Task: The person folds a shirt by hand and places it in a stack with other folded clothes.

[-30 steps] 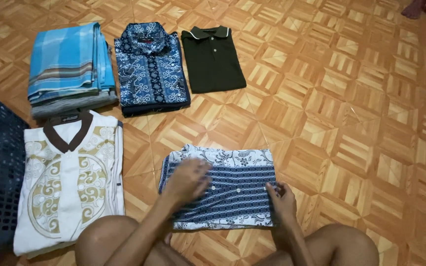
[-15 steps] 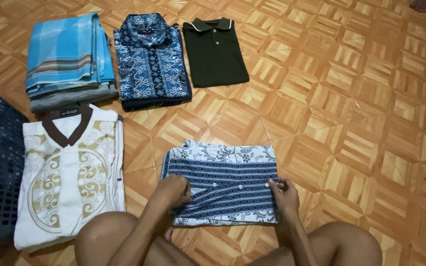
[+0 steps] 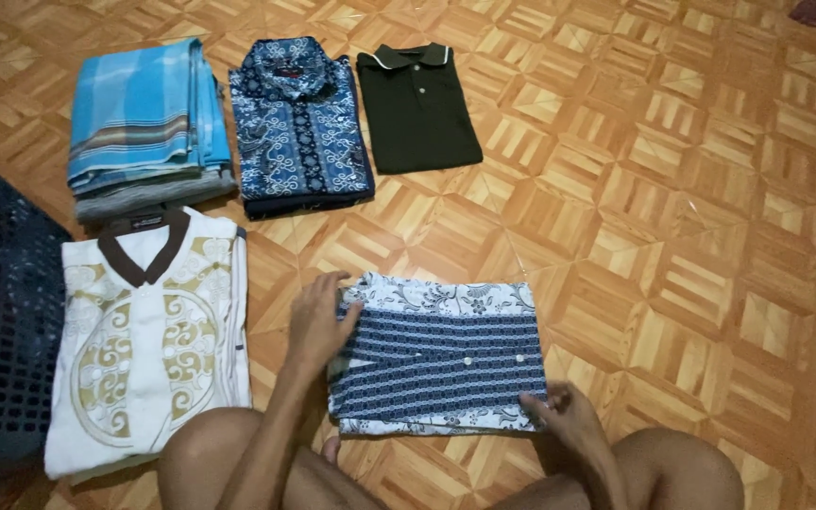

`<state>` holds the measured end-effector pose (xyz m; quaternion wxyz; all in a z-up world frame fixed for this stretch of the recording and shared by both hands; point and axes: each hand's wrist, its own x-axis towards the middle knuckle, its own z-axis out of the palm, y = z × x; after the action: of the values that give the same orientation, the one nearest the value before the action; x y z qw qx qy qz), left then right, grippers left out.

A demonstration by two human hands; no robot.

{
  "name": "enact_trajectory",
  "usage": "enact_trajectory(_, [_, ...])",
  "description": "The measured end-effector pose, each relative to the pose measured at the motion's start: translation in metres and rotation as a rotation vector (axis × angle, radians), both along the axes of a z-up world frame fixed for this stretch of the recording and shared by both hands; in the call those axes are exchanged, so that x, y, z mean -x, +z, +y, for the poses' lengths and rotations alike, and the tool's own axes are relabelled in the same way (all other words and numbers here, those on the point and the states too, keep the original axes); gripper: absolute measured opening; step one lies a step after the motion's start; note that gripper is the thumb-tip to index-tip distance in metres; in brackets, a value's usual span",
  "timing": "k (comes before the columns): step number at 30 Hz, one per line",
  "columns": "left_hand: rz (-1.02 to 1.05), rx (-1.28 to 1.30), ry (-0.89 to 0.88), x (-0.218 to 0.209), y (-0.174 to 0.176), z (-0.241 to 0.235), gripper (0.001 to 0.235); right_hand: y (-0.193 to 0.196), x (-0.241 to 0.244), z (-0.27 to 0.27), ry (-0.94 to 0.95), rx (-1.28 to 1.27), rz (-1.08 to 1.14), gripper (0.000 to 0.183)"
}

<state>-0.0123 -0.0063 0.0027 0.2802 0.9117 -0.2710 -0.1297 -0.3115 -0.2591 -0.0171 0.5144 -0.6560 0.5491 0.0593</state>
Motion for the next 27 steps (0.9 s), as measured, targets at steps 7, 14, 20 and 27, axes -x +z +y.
enact_trajectory(7, [0.002, -0.335, -0.115, -0.007, -0.006, -0.002, 0.026, 0.01, -0.018, 0.004, -0.199, 0.442, -0.369, 0.044])
enact_trajectory(14, [1.303, -0.212, -0.216, 0.011, 0.052, 0.012, 0.018, 0.005, -0.049, 0.019, 0.245, 0.774, -0.507, 0.072])
enact_trajectory(20, [0.541, -0.149, -0.091, 0.035, 0.019, -0.017, 0.054, -0.04, -0.027, 0.088, 0.633, 0.483, -0.195, 0.079])
enact_trajectory(27, [0.61, -0.328, -0.213, 0.053, -0.006, -0.012, 0.029, -0.047, 0.001, 0.095, 0.73, 0.801, -0.244, 0.058])
